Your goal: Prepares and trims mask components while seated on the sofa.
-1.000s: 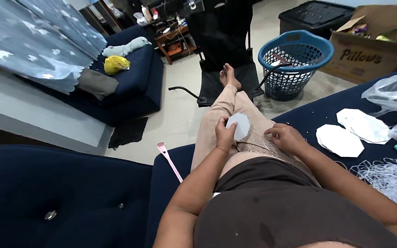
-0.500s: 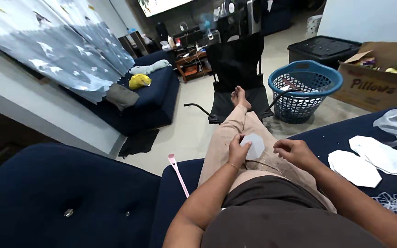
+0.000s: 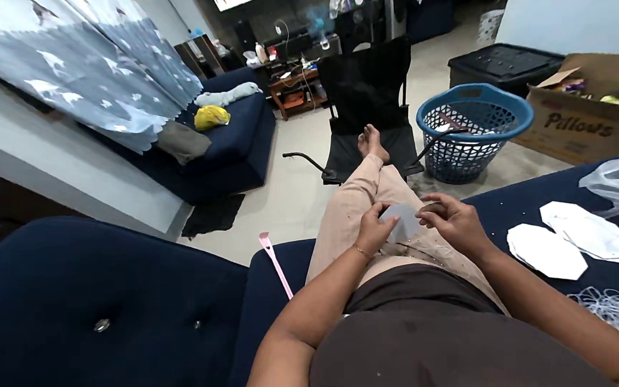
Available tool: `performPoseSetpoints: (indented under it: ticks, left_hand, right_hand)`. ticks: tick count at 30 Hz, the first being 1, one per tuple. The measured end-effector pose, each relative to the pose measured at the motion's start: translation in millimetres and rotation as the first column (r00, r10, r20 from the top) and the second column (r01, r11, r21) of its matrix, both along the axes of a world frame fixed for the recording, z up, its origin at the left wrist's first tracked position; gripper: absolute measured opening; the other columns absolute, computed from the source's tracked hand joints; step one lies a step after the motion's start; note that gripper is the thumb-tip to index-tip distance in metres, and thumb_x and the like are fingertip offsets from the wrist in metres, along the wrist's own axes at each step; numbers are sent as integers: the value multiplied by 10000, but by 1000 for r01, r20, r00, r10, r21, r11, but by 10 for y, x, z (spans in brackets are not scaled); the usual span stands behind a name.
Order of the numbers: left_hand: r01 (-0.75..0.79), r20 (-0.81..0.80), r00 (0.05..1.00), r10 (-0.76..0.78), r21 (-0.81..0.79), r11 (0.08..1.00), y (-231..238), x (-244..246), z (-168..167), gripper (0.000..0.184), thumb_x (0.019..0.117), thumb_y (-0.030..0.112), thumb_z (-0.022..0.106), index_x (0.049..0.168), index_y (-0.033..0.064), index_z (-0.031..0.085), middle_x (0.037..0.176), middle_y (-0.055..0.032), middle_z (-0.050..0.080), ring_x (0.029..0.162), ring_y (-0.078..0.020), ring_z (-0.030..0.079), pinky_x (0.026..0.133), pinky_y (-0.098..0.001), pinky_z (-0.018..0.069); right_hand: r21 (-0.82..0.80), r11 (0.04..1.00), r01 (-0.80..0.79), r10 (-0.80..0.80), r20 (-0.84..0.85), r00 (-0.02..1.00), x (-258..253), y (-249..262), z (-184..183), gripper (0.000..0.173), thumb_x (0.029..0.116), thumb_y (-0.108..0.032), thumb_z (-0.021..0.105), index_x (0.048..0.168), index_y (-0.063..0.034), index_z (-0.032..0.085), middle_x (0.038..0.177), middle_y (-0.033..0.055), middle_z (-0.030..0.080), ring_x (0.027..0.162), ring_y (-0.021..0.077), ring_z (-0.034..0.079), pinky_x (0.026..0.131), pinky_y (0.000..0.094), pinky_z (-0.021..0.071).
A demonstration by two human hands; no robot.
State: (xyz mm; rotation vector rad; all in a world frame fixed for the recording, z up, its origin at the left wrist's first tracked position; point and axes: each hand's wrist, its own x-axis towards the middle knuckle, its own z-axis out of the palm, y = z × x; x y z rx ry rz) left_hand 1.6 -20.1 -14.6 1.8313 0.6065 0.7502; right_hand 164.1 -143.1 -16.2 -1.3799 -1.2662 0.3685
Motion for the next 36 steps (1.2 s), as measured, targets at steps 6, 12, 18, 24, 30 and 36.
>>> performPoseSetpoints:
  ticks: [6, 12, 18, 24, 30, 36]
  left_hand:
    - [45, 11, 999, -46, 76, 996, -21, 0, -24, 285, 939, 10, 631, 1194, -116, 624, 1125, -191, 691, 1033, -160, 676, 965, -318, 547]
    - [69, 19, 997, -73, 137, 988, -42, -2, -39, 255, 940, 9, 626, 1161, -116, 642, 1085, -186, 699, 1001, -150, 682, 940, -304, 555]
    - [82, -33, 997, -74, 390, 917, -42, -7, -78, 413, 949, -13, 599, 1360, -53, 612, 1286, -252, 641, 1195, -296, 638, 1075, -418, 496]
    - [170, -94, 985, -142, 494, 853, -59, -3, -74, 194, 964, 34, 632, 1102, -5, 764, 1069, -193, 677, 959, -226, 676, 893, -348, 569]
    - [175, -121, 984, -132, 492, 853, -46, -2, -67, 121, 945, 26, 655, 973, -48, 747, 1034, -188, 684, 951, -226, 682, 889, -349, 568]
    - [198, -186, 975, -123, 469, 861, -57, 2, -36, 154, 977, 29, 605, 1010, -89, 699, 1096, -219, 663, 1018, -271, 673, 930, -382, 558]
  right_hand:
    - [-115, 993, -27, 26, -11, 1000, -79, 17, 3, 456, 951, -26, 622, 1376, 23, 464, 855, 66, 737, 664, 124, 700, 641, 302, 598]
    - [-145, 989, 13, -8, 35, 999, -96, 42, -20, 532, 963, -44, 613, 1454, 20, 419, 844, 75, 737, 654, 124, 696, 637, 302, 594]
    - [-175, 984, 39, -20, 110, 994, -126, 57, -27, 595, 968, -47, 617, 1511, 20, 383, 870, 89, 745, 690, 156, 712, 678, 340, 608]
    - [-232, 972, 18, 41, 247, 968, -122, 75, -88, 677, 965, -18, 588, 1580, -8, 306, 855, 119, 733, 709, 243, 710, 716, 442, 599]
    - [-174, 984, -25, 74, 280, 957, -115, 80, -152, 691, 952, 11, 604, 1579, -6, 313, 866, 127, 738, 706, 253, 719, 712, 445, 609]
    - [-114, 993, -20, 49, 261, 964, -83, 86, -220, 644, 948, -24, 631, 1544, -14, 387, 854, 99, 748, 694, 219, 722, 702, 420, 615]
